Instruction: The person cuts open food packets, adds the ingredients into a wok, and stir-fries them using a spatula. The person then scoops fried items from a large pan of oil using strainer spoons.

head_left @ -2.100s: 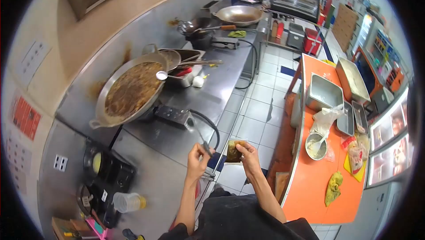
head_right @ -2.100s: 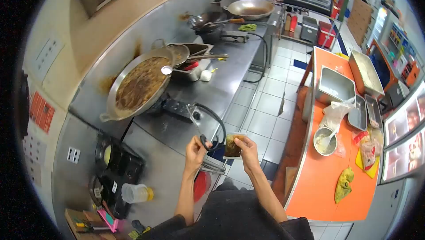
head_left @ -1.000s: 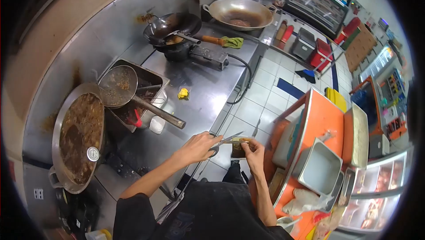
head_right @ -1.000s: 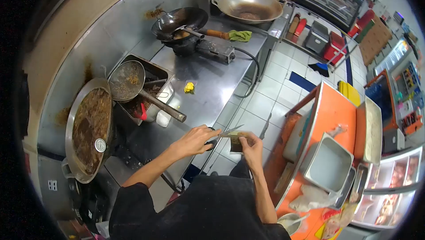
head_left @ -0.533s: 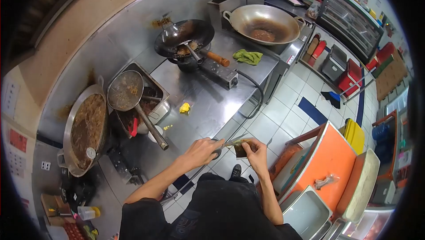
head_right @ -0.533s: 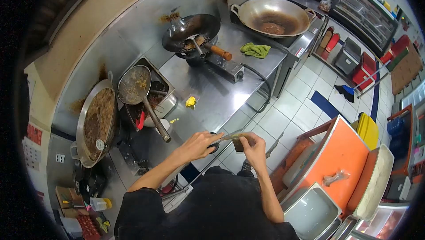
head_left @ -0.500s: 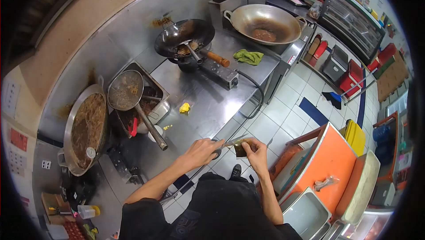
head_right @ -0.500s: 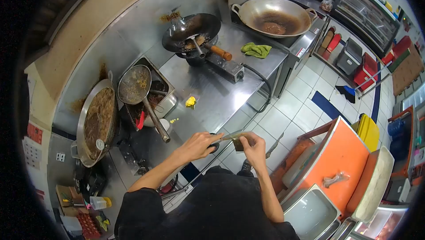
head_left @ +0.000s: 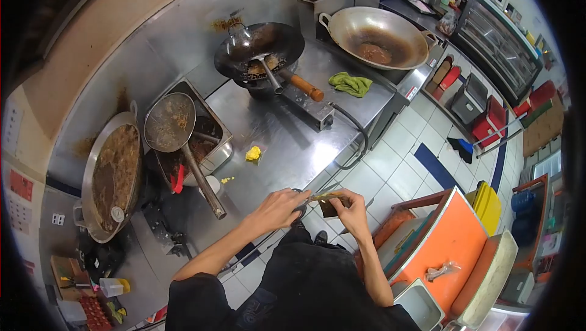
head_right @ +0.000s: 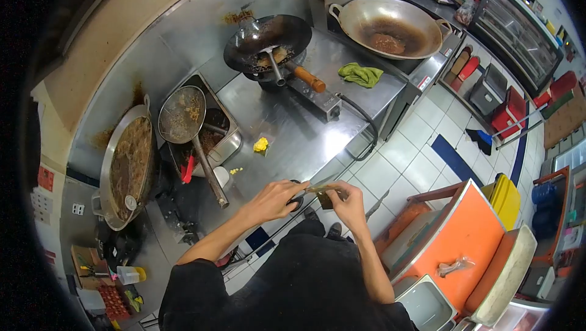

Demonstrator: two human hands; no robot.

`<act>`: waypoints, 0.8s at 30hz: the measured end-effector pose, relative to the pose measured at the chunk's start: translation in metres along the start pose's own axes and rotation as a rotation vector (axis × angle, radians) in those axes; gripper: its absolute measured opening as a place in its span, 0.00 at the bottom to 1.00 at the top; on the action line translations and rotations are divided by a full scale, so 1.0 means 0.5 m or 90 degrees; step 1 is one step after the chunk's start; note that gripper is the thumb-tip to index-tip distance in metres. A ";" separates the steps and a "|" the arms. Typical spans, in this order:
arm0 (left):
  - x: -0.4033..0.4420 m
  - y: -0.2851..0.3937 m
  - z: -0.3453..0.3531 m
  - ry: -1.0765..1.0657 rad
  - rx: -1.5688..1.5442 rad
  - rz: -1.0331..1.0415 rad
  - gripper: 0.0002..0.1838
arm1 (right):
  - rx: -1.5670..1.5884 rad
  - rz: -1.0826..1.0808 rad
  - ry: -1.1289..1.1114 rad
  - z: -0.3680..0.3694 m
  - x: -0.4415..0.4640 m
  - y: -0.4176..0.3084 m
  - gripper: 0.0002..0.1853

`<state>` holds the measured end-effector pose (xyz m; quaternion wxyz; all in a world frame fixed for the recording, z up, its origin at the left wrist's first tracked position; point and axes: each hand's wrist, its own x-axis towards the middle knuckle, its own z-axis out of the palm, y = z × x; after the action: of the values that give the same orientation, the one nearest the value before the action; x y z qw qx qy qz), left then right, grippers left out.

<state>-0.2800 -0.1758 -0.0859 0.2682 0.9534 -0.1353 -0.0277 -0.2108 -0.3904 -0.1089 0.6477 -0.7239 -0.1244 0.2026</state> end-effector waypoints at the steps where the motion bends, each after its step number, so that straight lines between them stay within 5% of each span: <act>1: 0.005 -0.006 -0.007 -0.024 -0.007 -0.011 0.30 | 0.023 -0.004 0.004 0.003 0.015 0.008 0.07; 14: 0.006 -0.137 -0.084 0.061 -0.053 -0.030 0.27 | -0.094 -0.030 -0.126 0.111 0.171 -0.034 0.08; 19: 0.000 -0.164 -0.122 -0.113 -0.085 -0.189 0.27 | -0.083 0.030 -0.183 0.146 0.222 -0.033 0.09; 24: -0.015 -0.203 -0.106 0.029 -0.073 -0.141 0.27 | 0.060 0.078 -0.257 0.183 0.259 -0.022 0.08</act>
<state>-0.2562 -0.0638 -0.0935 0.3205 0.9460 -0.0215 -0.0429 -0.1368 -0.2503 -0.1221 0.6295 -0.6437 -0.1976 0.3878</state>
